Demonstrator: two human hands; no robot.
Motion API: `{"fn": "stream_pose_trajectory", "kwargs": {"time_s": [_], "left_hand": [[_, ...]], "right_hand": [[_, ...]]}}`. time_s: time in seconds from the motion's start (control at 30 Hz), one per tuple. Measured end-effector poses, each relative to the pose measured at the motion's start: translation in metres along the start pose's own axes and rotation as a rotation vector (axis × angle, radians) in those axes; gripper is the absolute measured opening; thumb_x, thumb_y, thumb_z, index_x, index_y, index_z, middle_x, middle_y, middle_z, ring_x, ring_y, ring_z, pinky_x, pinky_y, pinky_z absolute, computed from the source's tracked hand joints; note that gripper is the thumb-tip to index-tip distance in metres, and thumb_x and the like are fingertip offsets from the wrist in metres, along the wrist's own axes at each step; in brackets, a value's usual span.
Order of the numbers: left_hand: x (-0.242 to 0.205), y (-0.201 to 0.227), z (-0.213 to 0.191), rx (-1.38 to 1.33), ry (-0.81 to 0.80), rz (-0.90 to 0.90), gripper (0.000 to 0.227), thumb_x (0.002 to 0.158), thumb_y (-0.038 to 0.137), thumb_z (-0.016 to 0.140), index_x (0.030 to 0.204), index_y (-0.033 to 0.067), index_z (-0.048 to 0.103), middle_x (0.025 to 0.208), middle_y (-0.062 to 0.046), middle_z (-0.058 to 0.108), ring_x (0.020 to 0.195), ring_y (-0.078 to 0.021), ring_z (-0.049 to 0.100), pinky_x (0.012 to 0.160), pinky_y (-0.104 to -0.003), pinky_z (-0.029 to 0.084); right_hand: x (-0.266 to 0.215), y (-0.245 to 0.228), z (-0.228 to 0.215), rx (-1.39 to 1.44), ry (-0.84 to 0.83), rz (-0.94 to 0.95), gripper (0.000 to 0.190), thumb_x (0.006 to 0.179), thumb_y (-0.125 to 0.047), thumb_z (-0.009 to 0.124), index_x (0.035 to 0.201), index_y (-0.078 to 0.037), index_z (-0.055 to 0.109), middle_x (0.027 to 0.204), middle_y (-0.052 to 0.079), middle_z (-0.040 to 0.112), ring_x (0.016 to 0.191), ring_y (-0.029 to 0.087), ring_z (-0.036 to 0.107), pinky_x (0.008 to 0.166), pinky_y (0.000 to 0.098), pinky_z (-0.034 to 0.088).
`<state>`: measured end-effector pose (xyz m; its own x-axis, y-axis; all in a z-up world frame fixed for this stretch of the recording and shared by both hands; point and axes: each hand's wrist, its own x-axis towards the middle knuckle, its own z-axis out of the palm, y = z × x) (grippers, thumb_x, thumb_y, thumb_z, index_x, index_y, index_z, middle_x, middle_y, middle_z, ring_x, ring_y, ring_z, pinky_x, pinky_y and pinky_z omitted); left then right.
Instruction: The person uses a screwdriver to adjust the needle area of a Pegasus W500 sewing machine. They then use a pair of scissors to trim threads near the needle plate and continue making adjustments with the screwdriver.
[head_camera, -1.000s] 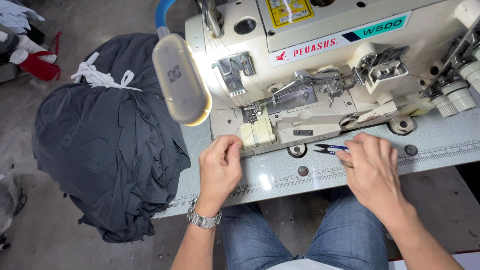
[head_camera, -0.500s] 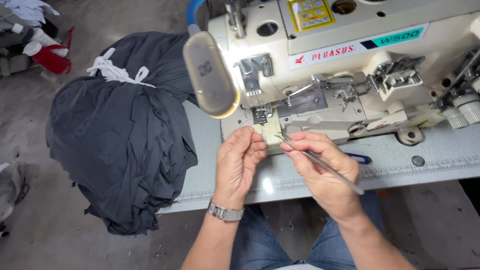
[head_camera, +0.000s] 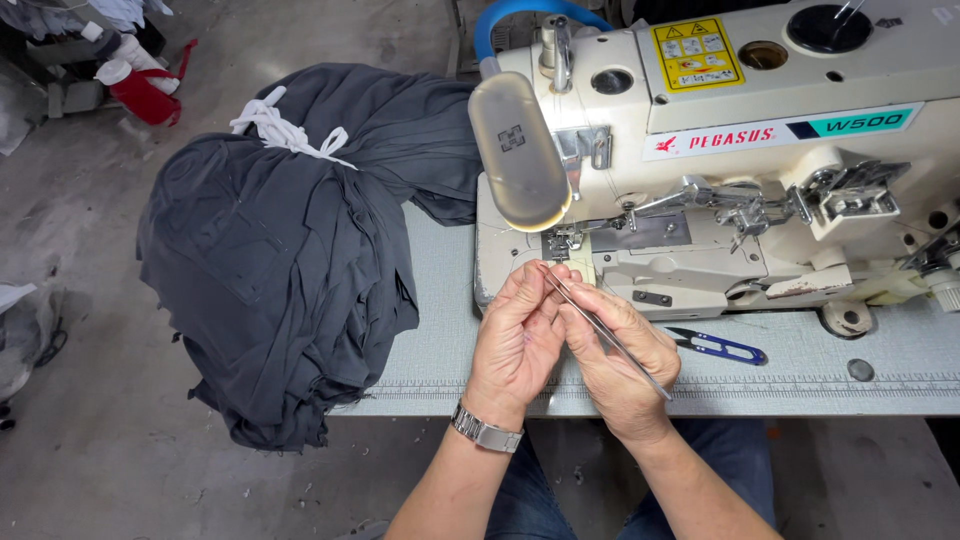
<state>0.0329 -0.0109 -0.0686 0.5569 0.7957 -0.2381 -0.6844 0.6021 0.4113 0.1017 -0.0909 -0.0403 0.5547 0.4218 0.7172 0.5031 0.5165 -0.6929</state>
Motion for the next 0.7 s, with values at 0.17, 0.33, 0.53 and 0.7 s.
{"fn": "stream_pose_trajectory", "kwargs": {"time_s": [0.17, 0.33, 0.53, 0.7], "left_hand": [[0.0030, -0.0002, -0.0089, -0.007, -0.010, -0.006, 0.015, 0.097, 0.015, 0.070, 0.109, 0.0054, 0.070, 0.104, -0.018, 0.077, 0.104, -0.0271, 0.075, 0.093, -0.038, 0.062], [0.0022, 0.0013, -0.0102, -0.014, -0.020, -0.012, 0.014, 0.097, 0.014, 0.069, 0.108, 0.0049, 0.070, 0.102, -0.018, 0.077, 0.103, -0.0274, 0.075, 0.091, -0.037, 0.063], [-0.0010, 0.0035, -0.0066, -0.010, -0.031, -0.009, 0.014, 0.097, 0.013, 0.069, 0.107, 0.0041, 0.070, 0.101, -0.018, 0.077, 0.102, -0.0277, 0.075, 0.090, -0.037, 0.063], [-0.0005, 0.0029, -0.0071, -0.004, -0.045, -0.006, 0.014, 0.098, 0.013, 0.068, 0.107, 0.0034, 0.070, 0.101, -0.018, 0.077, 0.100, -0.0272, 0.076, 0.088, -0.035, 0.063]], "right_hand": [[-0.0019, 0.0024, 0.0023, -0.009, 0.001, -0.003, 0.020, 0.082, 0.009, 0.083, 0.100, 0.005, 0.076, 0.099, 0.024, 0.078, 0.099, 0.035, 0.077, 0.082, 0.0421, 0.063], [-0.0024, 0.0012, 0.0039, 0.003, 0.011, 0.016, 0.019, 0.082, 0.009, 0.082, 0.099, 0.004, 0.076, 0.096, 0.022, 0.079, 0.100, 0.035, 0.077, 0.082, 0.0406, 0.061], [-0.0033, 0.0023, 0.0025, 0.017, 0.022, 0.045, 0.018, 0.082, 0.009, 0.082, 0.098, 0.004, 0.077, 0.095, 0.022, 0.079, 0.099, 0.034, 0.077, 0.080, 0.0394, 0.061], [-0.0064, 0.0063, 0.0010, 0.019, 0.032, 0.081, 0.018, 0.082, 0.009, 0.082, 0.098, 0.004, 0.077, 0.095, 0.021, 0.079, 0.100, 0.033, 0.077, 0.081, 0.0381, 0.061]]}}
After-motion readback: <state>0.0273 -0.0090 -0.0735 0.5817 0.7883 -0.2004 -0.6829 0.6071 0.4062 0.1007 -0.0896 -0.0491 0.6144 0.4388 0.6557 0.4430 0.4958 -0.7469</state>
